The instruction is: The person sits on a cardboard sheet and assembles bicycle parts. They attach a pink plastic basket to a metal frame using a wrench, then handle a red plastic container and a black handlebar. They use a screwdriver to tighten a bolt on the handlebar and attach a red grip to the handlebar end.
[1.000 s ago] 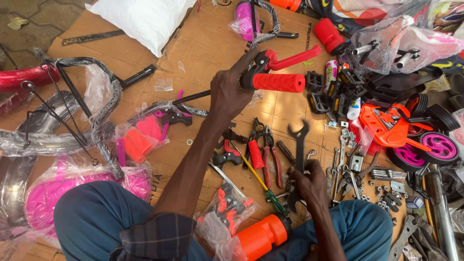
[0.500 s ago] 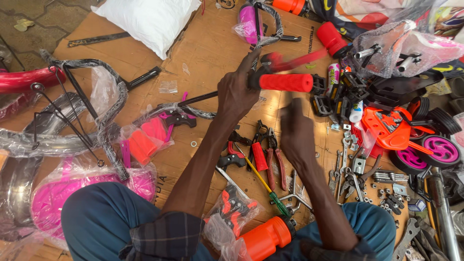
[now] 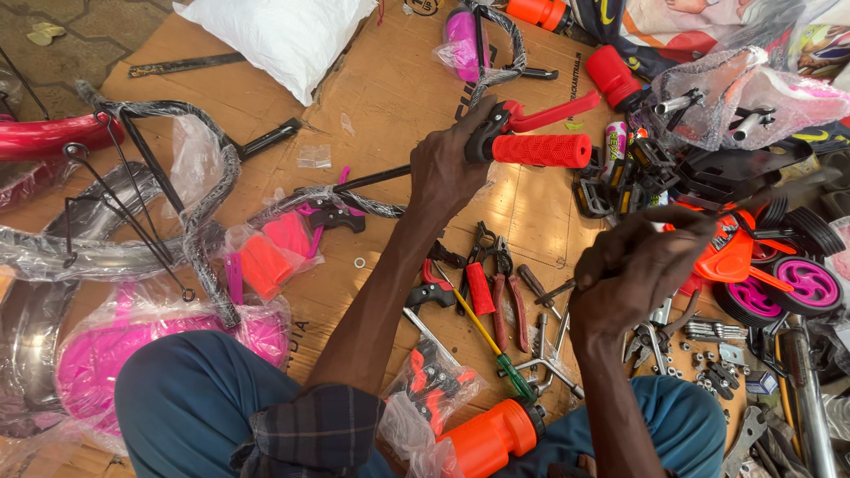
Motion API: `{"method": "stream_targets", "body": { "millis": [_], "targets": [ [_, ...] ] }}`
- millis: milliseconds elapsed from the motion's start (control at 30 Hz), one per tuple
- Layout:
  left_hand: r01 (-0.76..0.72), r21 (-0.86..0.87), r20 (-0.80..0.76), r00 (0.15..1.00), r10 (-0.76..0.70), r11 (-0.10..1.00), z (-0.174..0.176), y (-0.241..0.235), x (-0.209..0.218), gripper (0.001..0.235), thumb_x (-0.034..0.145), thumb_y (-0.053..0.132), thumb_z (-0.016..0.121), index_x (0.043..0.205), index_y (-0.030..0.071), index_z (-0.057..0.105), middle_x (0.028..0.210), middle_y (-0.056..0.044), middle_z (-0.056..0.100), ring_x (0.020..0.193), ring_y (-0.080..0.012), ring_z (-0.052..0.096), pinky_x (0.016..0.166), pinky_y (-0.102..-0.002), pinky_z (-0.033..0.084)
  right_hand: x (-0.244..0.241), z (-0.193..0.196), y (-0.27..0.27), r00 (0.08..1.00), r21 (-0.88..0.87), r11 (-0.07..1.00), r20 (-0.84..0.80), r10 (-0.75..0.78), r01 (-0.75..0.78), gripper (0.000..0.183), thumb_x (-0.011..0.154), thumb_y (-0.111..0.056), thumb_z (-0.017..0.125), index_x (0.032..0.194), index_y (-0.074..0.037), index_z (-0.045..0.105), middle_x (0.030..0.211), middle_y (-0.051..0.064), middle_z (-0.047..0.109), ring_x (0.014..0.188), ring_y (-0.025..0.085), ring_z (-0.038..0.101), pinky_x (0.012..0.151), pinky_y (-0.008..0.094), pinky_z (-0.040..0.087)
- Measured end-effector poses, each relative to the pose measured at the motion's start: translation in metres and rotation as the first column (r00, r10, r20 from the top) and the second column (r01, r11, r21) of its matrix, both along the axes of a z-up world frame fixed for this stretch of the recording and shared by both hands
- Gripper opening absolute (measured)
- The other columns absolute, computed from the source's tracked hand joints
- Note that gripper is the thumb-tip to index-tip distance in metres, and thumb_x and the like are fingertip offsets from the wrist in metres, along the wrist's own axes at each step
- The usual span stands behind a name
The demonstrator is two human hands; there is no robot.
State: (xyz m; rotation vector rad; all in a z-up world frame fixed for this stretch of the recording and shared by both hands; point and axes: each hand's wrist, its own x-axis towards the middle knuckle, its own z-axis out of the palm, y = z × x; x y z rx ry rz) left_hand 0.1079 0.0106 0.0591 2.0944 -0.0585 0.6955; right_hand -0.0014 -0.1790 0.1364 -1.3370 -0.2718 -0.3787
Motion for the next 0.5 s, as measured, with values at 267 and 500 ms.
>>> {"method": "stream_targets", "body": {
  "millis": [267,500],
  "targets": [
    [-0.009,-0.003,-0.011,1.000,0.009,1.000,-0.004,0.001,0.002,0.058,0.091,0.030,0.073,0.146,0.027,0.054,0.084,-0.017,0.074,0.081,-0.0387,0.074,0.071,-0.053,0.055,0.000,0.037,-0.016,0.975,-0.446,0.895,-0.185,-0.124,0.029,0.032,0.110,-0.038,0.052,0.110,-0.006,0.051,0.073,0.002,0.044,0.057,0.010,0.037,0.046,0.027,0.030],
    [-0.028,0.025,0.026,0.999,0.027,0.999,-0.001,0.001,0.002,0.058,0.092,0.025,0.071,0.147,0.027,0.055,0.088,-0.019,0.074,0.084,-0.0415,0.072,0.072,-0.055,0.054,0.003,0.033,0.001,0.980,-0.807,0.589,-0.078,-0.183,0.046,0.026,0.111,-0.029,0.054,0.109,-0.003,0.053,0.076,0.010,0.047,0.066,0.027,0.042,0.059,0.039,0.036]
  ]
}}
